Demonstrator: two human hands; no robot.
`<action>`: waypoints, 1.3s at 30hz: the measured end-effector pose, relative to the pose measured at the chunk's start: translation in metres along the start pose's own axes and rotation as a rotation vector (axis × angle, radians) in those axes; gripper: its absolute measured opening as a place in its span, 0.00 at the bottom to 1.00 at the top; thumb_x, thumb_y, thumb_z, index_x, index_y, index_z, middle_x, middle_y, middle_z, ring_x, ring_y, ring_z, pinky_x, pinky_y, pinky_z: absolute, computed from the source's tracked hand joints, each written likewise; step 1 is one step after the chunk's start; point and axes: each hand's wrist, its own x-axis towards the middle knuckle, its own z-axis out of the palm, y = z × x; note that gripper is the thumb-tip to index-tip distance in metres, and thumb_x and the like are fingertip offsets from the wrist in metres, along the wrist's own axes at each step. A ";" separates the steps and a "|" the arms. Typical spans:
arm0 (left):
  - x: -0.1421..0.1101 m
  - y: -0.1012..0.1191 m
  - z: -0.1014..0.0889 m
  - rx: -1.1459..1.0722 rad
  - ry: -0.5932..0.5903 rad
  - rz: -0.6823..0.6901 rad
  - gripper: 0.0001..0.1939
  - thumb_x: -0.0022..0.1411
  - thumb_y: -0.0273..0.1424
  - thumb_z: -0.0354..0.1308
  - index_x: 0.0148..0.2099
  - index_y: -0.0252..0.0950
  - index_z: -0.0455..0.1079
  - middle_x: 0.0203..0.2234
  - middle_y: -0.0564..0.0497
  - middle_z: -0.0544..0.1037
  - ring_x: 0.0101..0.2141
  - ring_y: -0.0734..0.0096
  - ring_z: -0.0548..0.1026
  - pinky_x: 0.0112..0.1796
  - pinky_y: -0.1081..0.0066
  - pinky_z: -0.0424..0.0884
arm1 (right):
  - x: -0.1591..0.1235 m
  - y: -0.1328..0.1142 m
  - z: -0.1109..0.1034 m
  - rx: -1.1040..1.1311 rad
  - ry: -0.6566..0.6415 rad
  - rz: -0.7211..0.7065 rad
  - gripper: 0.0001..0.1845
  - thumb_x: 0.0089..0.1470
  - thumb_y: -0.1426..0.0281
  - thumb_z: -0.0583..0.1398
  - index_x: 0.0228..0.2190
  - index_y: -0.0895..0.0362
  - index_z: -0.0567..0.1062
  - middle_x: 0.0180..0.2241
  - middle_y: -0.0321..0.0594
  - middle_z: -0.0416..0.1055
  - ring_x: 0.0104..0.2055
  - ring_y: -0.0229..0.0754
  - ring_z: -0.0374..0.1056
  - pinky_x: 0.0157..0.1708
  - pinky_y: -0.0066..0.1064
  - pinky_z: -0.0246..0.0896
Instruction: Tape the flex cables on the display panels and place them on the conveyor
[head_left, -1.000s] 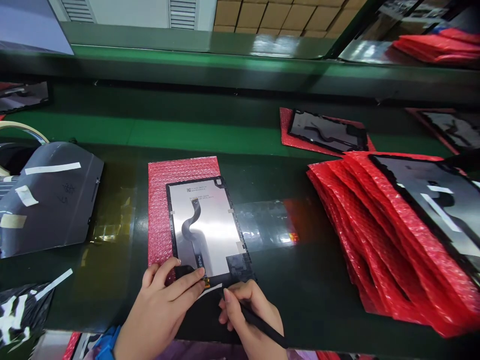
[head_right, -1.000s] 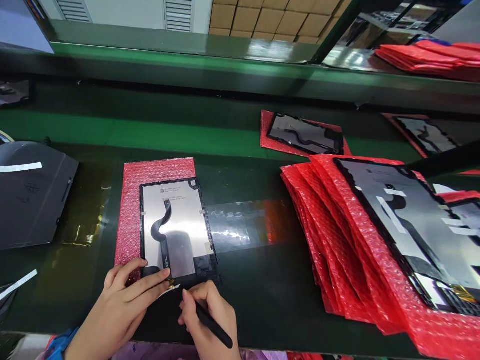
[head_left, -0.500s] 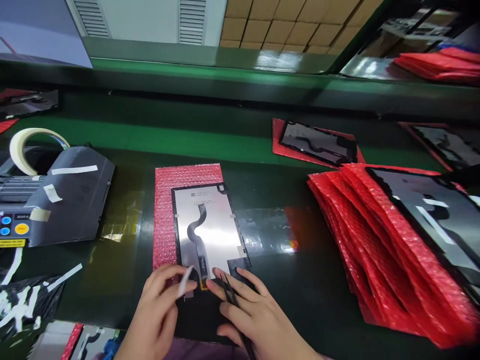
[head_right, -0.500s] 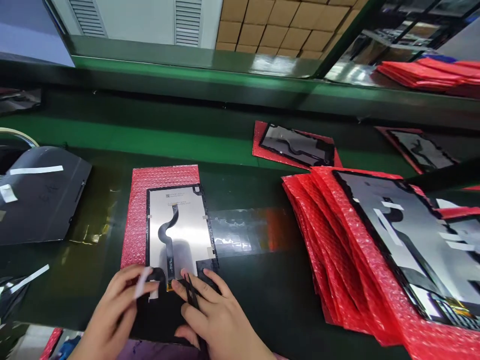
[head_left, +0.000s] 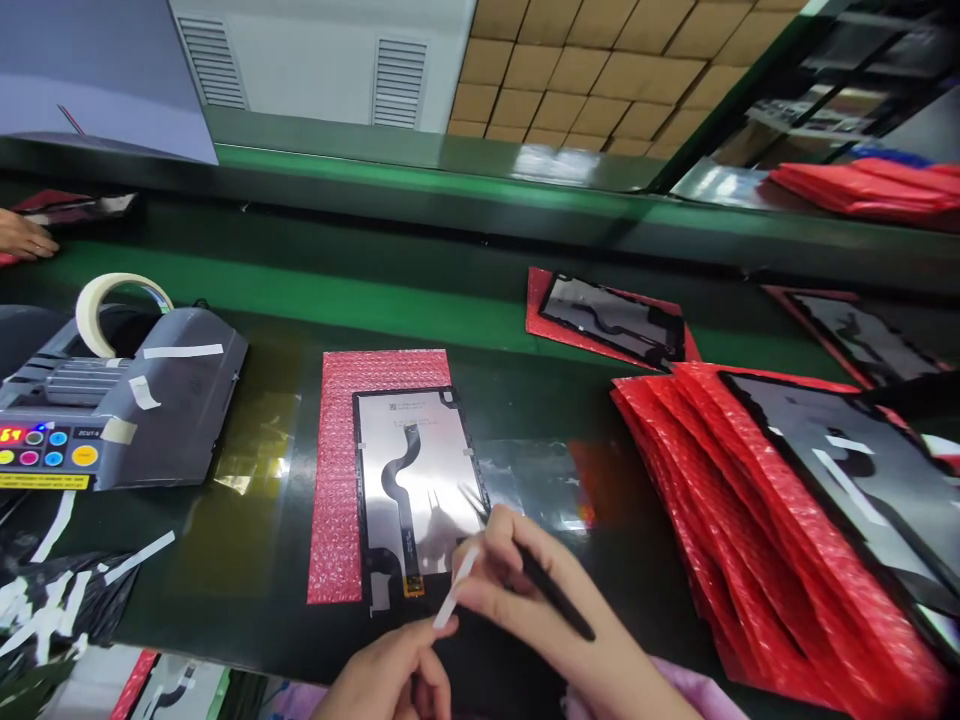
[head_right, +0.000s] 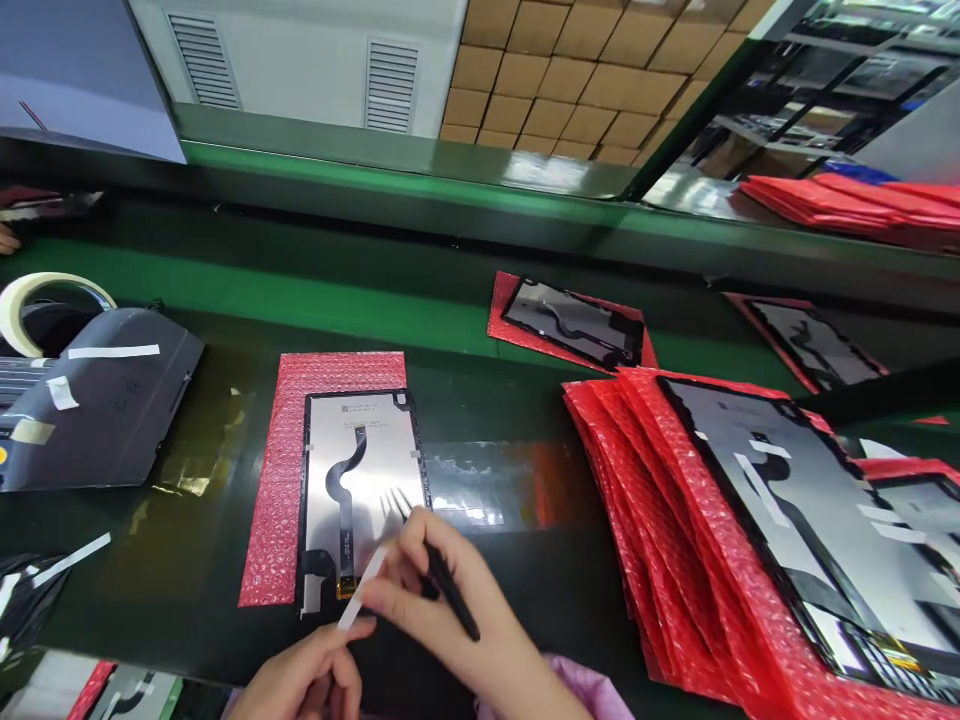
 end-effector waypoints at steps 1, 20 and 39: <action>0.001 0.005 -0.005 0.106 0.068 0.050 0.36 0.57 0.16 0.45 0.67 0.43 0.57 0.28 0.55 0.73 0.22 0.76 0.67 0.27 0.77 0.70 | 0.009 -0.004 -0.002 -0.041 0.031 -0.043 0.25 0.54 0.60 0.67 0.25 0.51 0.55 0.24 0.30 0.66 0.27 0.36 0.61 0.29 0.29 0.57; 0.039 0.033 -0.057 1.215 0.430 0.035 0.32 0.53 0.12 0.48 0.57 0.37 0.69 0.37 0.47 0.72 0.36 0.61 0.67 0.36 0.63 0.66 | 0.092 0.008 0.017 -0.576 -0.076 -0.136 0.21 0.53 0.71 0.63 0.26 0.49 0.52 0.28 0.31 0.78 0.28 0.41 0.70 0.30 0.30 0.57; 0.023 0.038 -0.062 1.166 0.417 0.088 0.22 0.63 0.18 0.47 0.56 0.35 0.70 0.49 0.39 0.71 0.50 0.54 0.70 0.47 0.54 0.73 | 0.101 0.022 0.029 -0.621 0.448 -0.280 0.17 0.56 0.63 0.61 0.36 0.50 0.55 0.36 0.39 0.70 0.34 0.45 0.72 0.31 0.35 0.65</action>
